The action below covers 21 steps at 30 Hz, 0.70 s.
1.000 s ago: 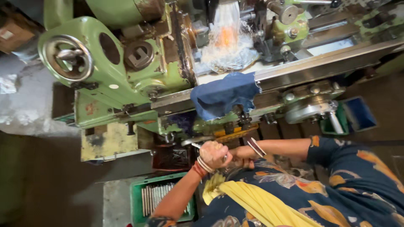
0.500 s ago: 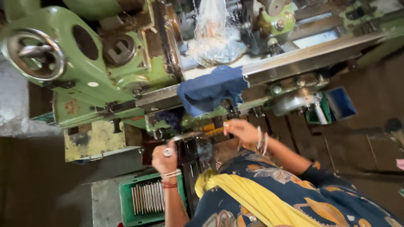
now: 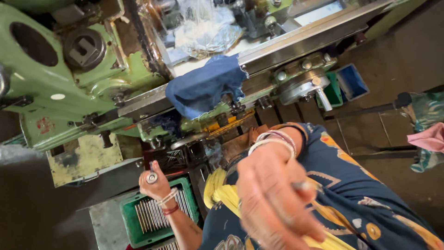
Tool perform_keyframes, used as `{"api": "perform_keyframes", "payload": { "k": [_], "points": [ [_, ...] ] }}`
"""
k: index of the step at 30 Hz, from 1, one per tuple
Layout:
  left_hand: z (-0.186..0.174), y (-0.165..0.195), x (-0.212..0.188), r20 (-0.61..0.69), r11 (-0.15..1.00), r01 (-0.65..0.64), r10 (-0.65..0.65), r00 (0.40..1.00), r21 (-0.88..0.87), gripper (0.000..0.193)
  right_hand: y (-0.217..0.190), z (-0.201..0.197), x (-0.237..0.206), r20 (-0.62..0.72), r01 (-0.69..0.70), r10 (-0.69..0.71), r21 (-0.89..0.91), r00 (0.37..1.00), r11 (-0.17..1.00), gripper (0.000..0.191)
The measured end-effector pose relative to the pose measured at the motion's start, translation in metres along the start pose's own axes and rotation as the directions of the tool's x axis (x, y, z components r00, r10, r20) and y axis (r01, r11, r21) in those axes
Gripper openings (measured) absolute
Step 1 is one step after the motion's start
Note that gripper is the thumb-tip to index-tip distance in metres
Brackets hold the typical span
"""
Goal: The person repeatedly picks up small metal rods from a green tray, places them into a rotating polishing wheel on a machine, and then returns the rods to the tray. The process is repeated continuously throughout the clip.
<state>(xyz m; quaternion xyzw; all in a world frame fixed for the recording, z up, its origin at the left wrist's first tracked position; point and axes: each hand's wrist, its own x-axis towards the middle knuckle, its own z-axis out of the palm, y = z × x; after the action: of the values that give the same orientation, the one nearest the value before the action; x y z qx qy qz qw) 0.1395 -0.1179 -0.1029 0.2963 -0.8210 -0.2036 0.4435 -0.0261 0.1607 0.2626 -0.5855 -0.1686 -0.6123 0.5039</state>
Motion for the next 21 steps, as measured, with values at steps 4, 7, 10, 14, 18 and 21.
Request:
{"api": "perform_keyframes", "payload": {
  "k": [4,7,10,14,18,21],
  "points": [
    [-0.013,-0.009,-0.012,0.067,0.986,0.107,-0.116,0.991,0.129,0.054,0.003,-0.008,-0.005,-0.119,-0.013,-0.006,-0.159,0.993,0.987,0.038],
    [-0.018,-0.02,-0.018,-0.019,0.986,0.138,-0.137,0.99,0.088,0.051,0.005,-0.011,-0.012,-0.106,0.074,-0.074,-0.001,0.992,0.997,0.036],
    [-0.015,-0.026,-0.017,0.024,0.987,0.126,-0.129,0.991,0.097,0.051,0.008,-0.014,-0.016,-0.023,0.043,-0.044,-0.067,0.999,0.997,0.036],
    [-0.006,-0.023,-0.007,-0.017,0.998,0.049,-0.048,0.999,0.032,0.047,0.004,-0.017,-0.017,-0.041,0.055,-0.058,-0.072,0.997,0.996,0.038],
    [0.005,-0.012,0.003,-0.015,0.999,0.035,-0.035,0.999,-0.001,0.046,-0.016,-0.016,-0.011,-0.041,0.114,-0.112,0.041,0.993,0.993,0.037],
    [0.016,0.0,0.01,0.002,0.999,0.007,-0.006,1.0,-0.046,0.045,-0.031,-0.019,-0.004,-0.105,0.017,-0.015,0.012,0.994,1.0,0.035]
  ]
}}
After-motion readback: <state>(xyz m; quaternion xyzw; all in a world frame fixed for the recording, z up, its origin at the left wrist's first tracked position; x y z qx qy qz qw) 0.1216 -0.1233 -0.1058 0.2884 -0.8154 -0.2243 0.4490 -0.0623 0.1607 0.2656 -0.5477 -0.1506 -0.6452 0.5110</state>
